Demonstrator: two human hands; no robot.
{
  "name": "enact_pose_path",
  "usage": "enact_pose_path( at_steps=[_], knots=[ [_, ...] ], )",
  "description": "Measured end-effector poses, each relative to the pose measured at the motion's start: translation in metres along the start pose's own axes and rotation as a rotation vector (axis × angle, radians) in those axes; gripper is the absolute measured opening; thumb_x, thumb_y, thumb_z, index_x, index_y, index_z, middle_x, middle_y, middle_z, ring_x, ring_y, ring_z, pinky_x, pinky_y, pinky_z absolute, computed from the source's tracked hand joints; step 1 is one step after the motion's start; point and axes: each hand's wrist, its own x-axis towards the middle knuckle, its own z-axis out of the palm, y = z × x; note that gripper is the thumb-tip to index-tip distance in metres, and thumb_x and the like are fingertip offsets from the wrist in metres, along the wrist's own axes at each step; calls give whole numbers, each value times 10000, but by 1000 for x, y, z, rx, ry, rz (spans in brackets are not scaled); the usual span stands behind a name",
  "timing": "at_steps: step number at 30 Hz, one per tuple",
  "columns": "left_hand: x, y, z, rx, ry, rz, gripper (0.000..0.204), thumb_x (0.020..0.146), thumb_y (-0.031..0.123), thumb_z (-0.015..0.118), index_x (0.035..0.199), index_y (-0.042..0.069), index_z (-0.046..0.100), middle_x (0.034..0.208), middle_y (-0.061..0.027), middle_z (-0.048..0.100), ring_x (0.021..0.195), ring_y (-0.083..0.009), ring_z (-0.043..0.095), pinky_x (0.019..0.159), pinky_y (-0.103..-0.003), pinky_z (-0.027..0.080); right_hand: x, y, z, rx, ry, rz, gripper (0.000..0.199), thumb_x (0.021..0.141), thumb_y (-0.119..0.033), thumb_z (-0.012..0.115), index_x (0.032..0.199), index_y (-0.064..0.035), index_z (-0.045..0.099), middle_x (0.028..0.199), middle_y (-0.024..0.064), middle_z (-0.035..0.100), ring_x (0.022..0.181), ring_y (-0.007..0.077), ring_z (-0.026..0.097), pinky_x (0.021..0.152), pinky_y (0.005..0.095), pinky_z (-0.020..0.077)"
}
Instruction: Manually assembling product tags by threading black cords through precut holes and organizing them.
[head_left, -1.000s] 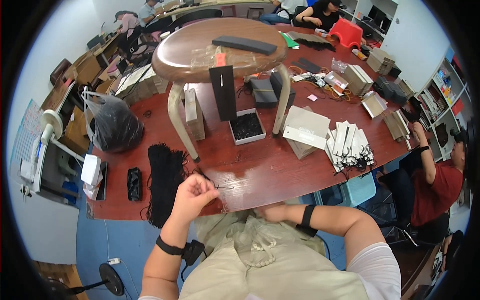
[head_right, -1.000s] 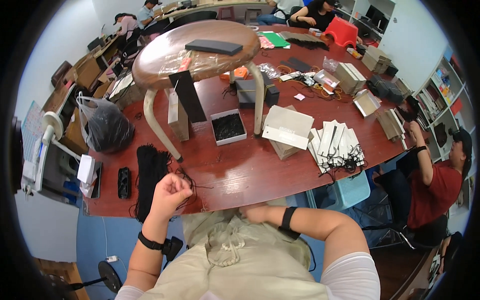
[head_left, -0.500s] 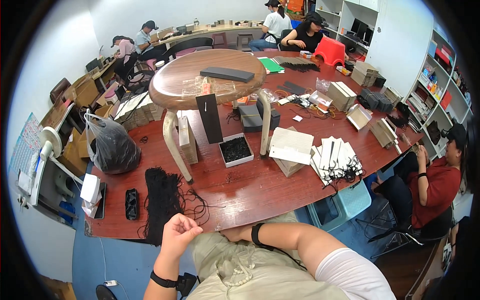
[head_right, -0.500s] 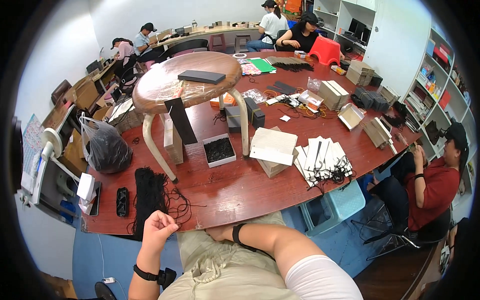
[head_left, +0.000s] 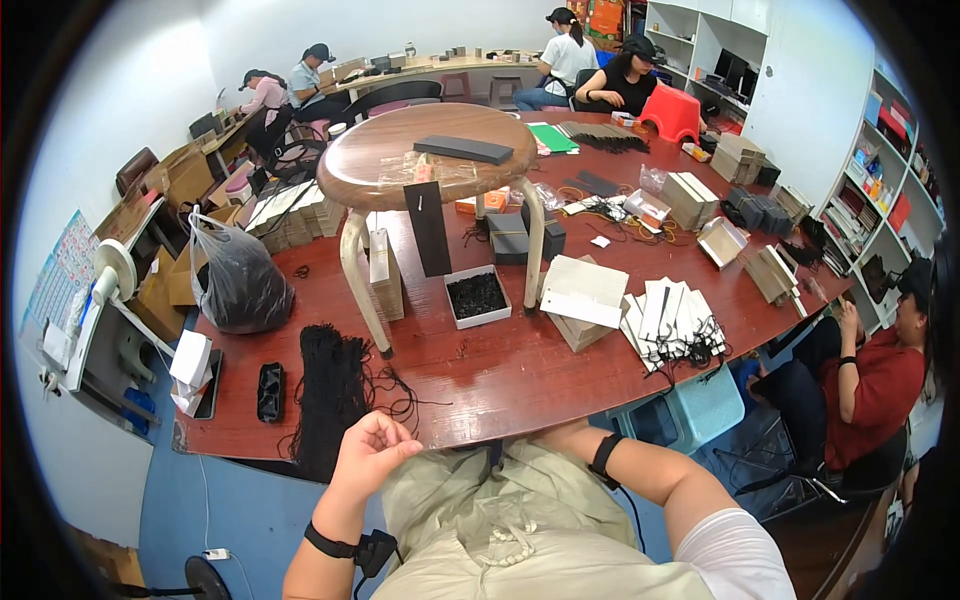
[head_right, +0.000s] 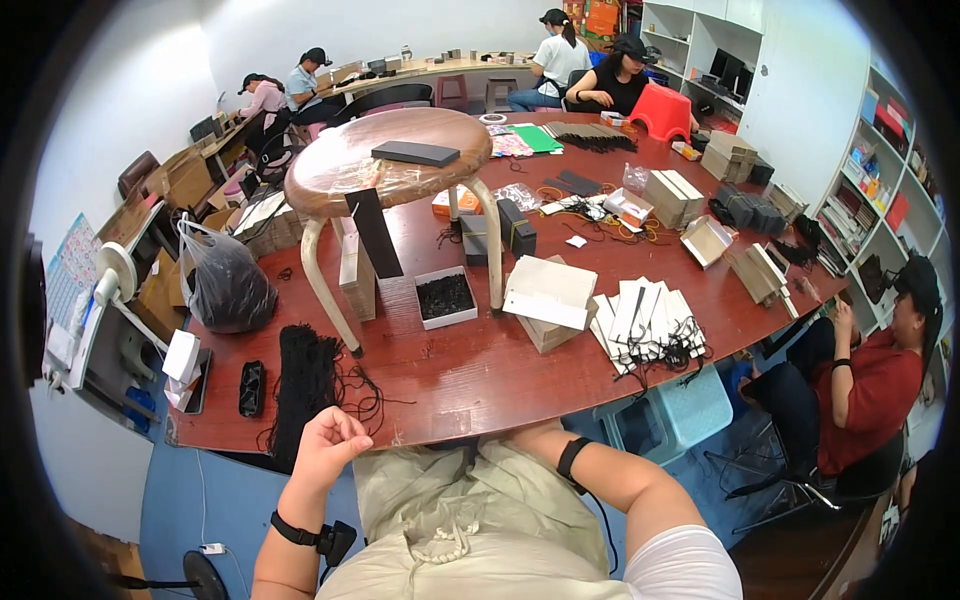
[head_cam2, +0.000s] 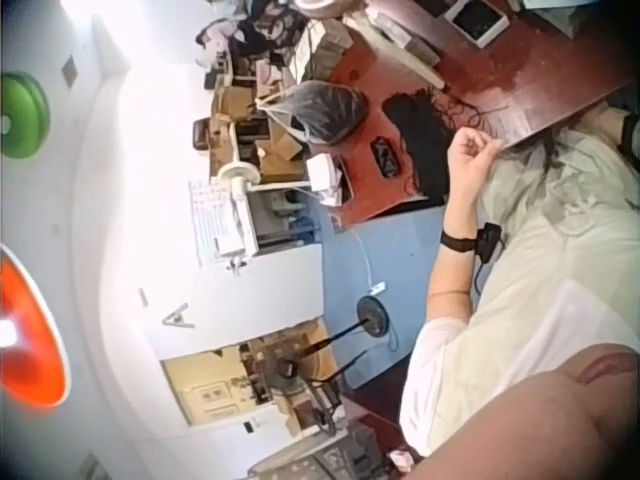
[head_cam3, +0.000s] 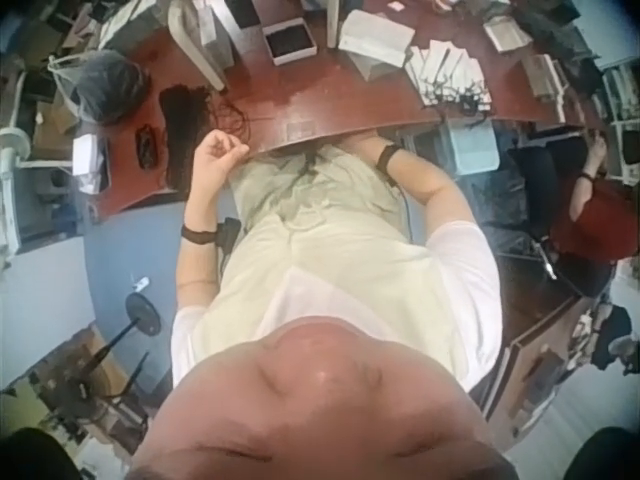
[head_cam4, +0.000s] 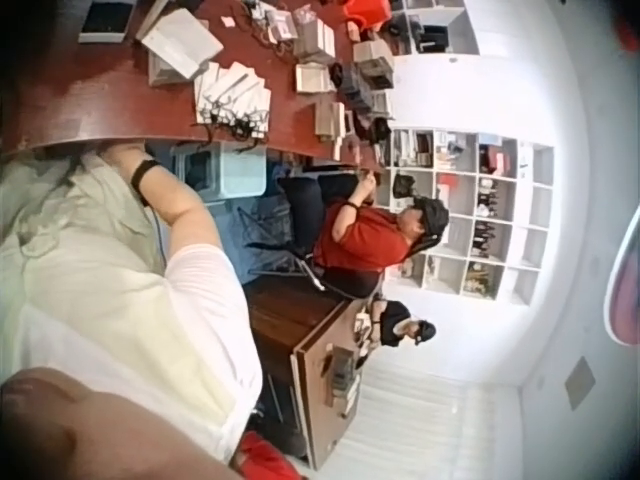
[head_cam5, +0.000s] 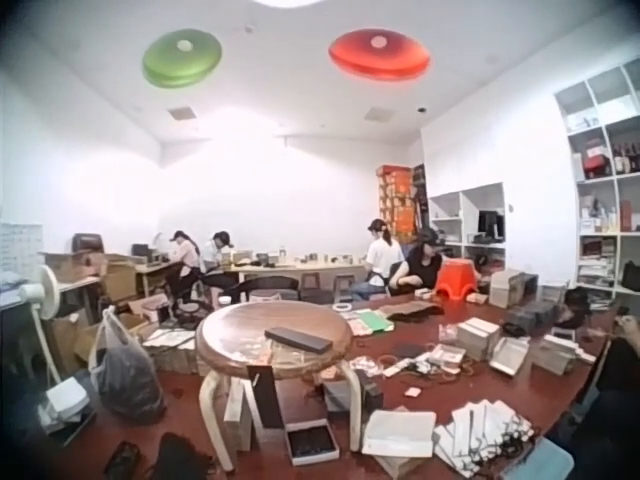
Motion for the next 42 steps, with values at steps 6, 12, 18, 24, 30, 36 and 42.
enact_pose_path(
  at_steps=[6, 12, 18, 24, 30, 36, 42],
  knots=[
    [-1, -8, 10, 37, -25, -11, 286, 750, -67, 709, 749, 71, 459, 789, -37, 599, 726, -81, 554, 661, -223, 465, -9, 16, 6, -21, -114, 131, 319, 765, -201, 575, 1016, -25, 664, 1015, 208, 644, 952, 360, 618, 798, 415, 497],
    [-18, -5, 7, 47, -15, 4, 287, 753, -82, 699, 743, 71, 456, 767, -35, 594, 708, -78, 547, 642, -219, 458, -21, -26, 5, -193, -103, 313, 263, 823, -179, 537, 1005, -55, 681, 1053, 175, 646, 942, 302, 640, 773, 379, 510],
    [-21, -10, -2, 14, -37, 4, 285, 757, -88, 690, 749, 71, 453, 780, -42, 596, 708, -76, 545, 629, -210, 448, -26, 34, 32, -337, 142, 258, 256, 859, -210, 516, 983, -56, 678, 969, 176, 663, 884, 332, 638, 760, 412, 497],
    [-20, -16, -18, -24, -46, 8, 278, 764, -96, 679, 757, 70, 456, 795, -45, 597, 715, -82, 551, 646, -217, 465, -29, -58, -15, -39, -448, -100, 247, 860, -230, 508, 958, -65, 664, 925, 171, 657, 862, 345, 625, 740, 440, 479],
    [6, -17, -30, -50, -69, -42, 264, 770, -90, 679, 768, 60, 463, 800, -48, 605, 736, -91, 574, 680, -234, 495, -26, -94, -45, -37, -436, -85, 205, 868, -248, 540, 876, -61, 623, 818, 156, 636, 796, 347, 612, 689, 466, 469],
    [31, -2, -41, -186, -91, 8, 232, 810, -52, 654, 791, 62, 452, 803, -58, 609, 753, -110, 603, 659, -230, 501, 33, -153, -165, 735, 236, -41, 249, 822, -164, 688, 1036, -40, 654, 775, 69, 667, 728, 141, 633, 660, 289, 503],
    [86, 22, -84, -493, -61, 5, 219, 831, -21, 646, 814, 84, 454, 805, -39, 606, 757, -118, 613, 624, -222, 476, 110, -173, -199, 1246, 128, 74, 280, 824, -34, 673, 1103, -13, 655, 890, 57, 682, 747, 80, 603, 645, 224, 490]
  ],
)
